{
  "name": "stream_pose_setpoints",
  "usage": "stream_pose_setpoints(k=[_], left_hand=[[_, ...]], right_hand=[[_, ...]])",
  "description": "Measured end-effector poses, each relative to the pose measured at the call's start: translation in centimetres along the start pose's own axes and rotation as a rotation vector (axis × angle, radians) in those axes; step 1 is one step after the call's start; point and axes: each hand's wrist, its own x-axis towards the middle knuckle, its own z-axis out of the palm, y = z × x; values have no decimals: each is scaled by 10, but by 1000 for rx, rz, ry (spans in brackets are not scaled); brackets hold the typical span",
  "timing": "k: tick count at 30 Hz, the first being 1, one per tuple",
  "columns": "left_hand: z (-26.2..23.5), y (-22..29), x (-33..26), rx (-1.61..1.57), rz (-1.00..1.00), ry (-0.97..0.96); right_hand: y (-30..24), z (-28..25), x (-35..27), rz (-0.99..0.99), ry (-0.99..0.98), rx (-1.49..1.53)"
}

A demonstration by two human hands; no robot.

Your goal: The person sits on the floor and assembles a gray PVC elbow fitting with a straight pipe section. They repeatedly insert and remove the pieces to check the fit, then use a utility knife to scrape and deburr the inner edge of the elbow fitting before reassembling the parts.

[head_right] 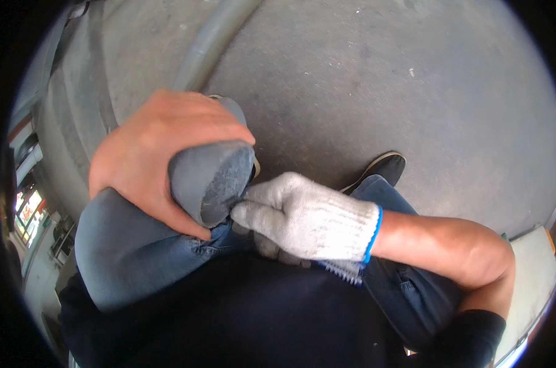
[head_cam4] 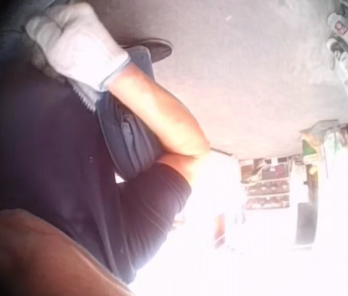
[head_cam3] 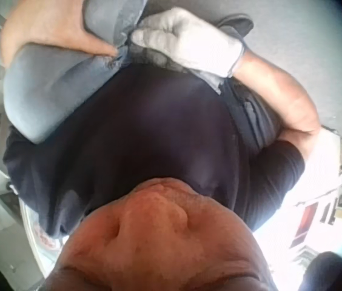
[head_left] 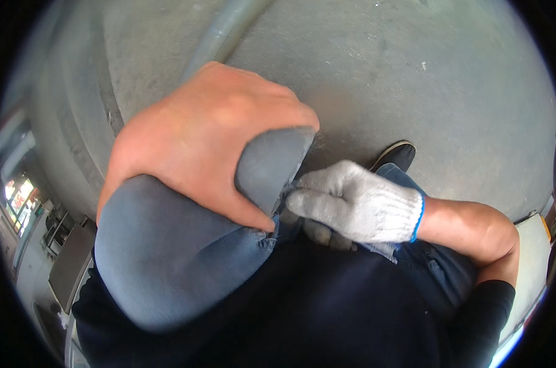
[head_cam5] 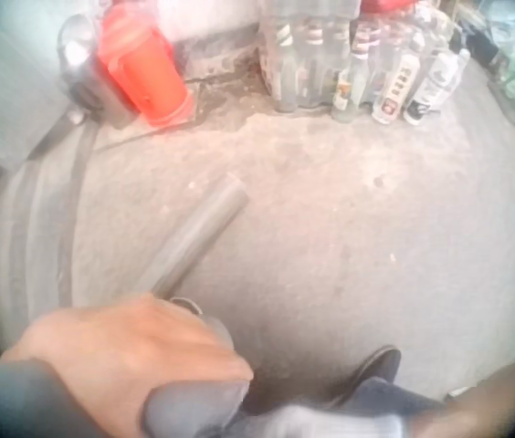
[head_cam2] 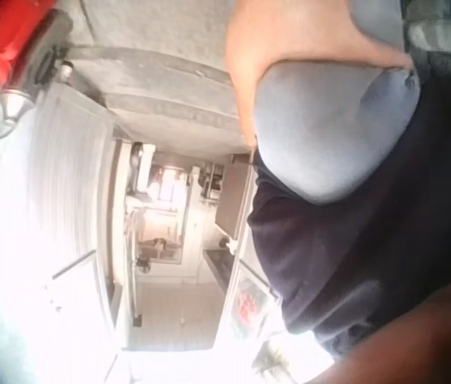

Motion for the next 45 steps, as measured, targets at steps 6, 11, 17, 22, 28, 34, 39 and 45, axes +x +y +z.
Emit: stream_pose_setpoints(k=[6,11,17,22,28,34,39,45], left_hand=[[4,-16,2,-7,-102,206],[18,-55,2,-773,-283,260],[5,-75,19,-1037,-206,202],[-18,-66,28,-1096,-376,88],[-20,-75,41,-1283,-393,-171],[8,-74,50,-1380,-486,-129],[29,-92,50,-1458,-555,-206],[40,-119,64,-1354,-282,-347]], right_hand=[[-10,-61,-27,-48,254,112],[-11,-80,-29,-240,492,185],[-1,-84,-33,-47,499,249],[-20,-79,-63,-464,611,122],[-20,-93,-77,-568,693,-490],[-24,-103,-53,-689,707,-1013],[-34,-106,-43,-725,632,-1318],[-21,-120,-35,-917,694,-1513]])
